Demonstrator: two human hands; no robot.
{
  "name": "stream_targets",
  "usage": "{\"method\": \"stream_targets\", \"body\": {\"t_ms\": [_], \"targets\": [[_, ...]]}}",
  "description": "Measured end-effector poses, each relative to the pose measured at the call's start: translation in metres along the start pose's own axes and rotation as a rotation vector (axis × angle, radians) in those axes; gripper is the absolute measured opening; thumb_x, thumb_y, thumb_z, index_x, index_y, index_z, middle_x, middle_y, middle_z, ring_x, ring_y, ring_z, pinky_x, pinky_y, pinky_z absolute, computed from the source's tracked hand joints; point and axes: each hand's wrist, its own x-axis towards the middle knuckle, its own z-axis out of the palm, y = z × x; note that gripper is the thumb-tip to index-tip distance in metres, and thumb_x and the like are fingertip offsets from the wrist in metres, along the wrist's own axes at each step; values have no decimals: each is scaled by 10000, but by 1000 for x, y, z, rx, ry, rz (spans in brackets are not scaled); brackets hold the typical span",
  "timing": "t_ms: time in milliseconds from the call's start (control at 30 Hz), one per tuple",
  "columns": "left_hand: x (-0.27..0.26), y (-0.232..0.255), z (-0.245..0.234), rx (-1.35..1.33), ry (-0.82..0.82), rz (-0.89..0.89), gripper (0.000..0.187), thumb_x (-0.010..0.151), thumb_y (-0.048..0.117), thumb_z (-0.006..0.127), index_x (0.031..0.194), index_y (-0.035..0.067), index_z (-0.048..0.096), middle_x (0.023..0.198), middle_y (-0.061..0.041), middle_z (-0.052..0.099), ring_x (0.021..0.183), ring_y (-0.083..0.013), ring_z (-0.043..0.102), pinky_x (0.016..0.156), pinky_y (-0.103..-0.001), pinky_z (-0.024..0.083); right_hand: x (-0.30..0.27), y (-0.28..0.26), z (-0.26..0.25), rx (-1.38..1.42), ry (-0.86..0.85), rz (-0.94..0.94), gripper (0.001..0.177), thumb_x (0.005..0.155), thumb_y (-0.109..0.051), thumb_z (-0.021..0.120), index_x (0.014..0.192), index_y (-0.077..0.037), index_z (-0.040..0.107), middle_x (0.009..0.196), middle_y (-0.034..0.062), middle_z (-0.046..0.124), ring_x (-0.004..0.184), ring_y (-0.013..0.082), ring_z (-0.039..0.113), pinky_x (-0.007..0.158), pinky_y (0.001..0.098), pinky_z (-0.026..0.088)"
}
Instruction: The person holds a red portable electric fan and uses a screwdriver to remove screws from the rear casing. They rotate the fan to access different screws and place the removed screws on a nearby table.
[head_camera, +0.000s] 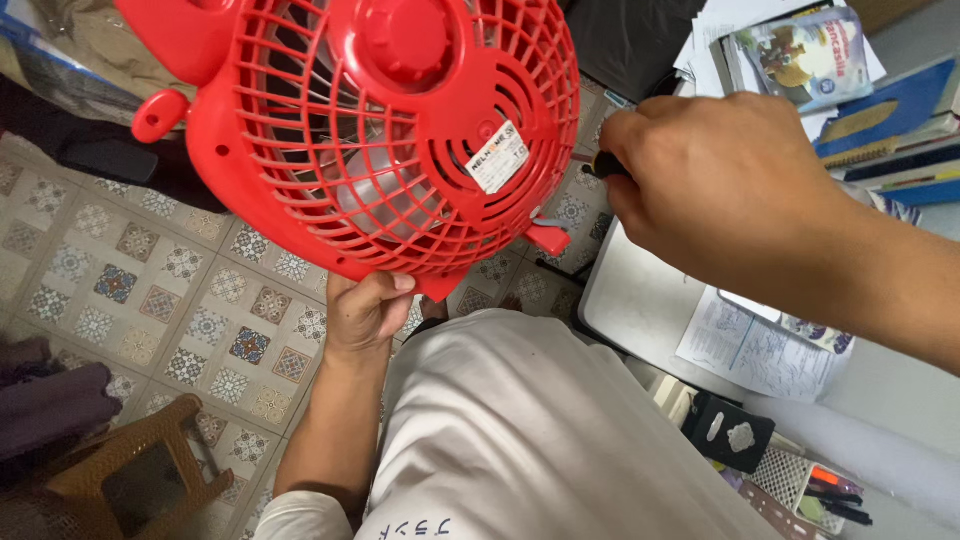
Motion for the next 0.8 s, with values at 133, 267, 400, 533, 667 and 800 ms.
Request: {"method": "stream_targets", "body": {"t_ms": [133, 267, 400, 533, 667, 800], "targets": [[3, 4, 7, 97, 57, 66, 882, 678, -156, 596, 1527, 19, 435, 1465, -158, 553, 1420, -365, 513, 1234, -533, 424, 13, 5, 1, 92, -56, 36, 151, 837, -208, 693, 875, -62, 674, 802, 158, 693, 723, 413, 676, 615, 543, 521], [11, -11, 15, 94, 160, 83, 921, 617, -180, 605, 1502, 17, 442, 1494, -140, 566, 1455, -349, 524, 1275, -517, 450, -9, 23, 10, 47, 92, -51, 333, 736, -84, 681, 1066, -44, 669, 972, 180, 684, 746, 372, 697, 583, 493, 538], [13, -20, 2, 231, 130, 41, 730, 749, -103, 552, 1473, -41, 481, 1398, -178, 578, 1303, -347, 548, 1195, -504, 415, -93, 49, 11, 186, 301, 28, 195, 877, -105, 764, 1035, -28, 680, 901, 148, 672, 746, 358, 687, 596, 447, 513], [19, -27, -12, 115, 35, -63, 573, 825, -92, 537, 1395, -58, 490, 1313, -159, 559, 1277, -315, 538, 1271, -524, 369, -165, 114, 76, 552, 397, 289, 238, 971, -99, 810, 1163, -15, 697, 1000, 143, 705, 818, 232, 672, 702, 327, 525], [24, -45, -9, 55, 81, -154, 769, 760, -89, 563, 1516, -5, 446, 1476, -153, 538, 1390, -332, 487, 1278, -529, 356, -215, 157, 247, 1167, 517, 977, 145, 1063, -133, 710, 1196, -84, 739, 950, 22, 736, 677, 66, 583, 595, 239, 492], [31, -53, 8, 68, 132, -212, 825, 776, -77, 563, 1578, 14, 393, 1497, -147, 507, 1439, -345, 449, 1297, -540, 340, -244, 123, 428, 1262, 614, 1211, 139, 1066, -150, 645, 1128, -58, 729, 963, 113, 745, 883, 180, 706, 838, 335, 607]]}}
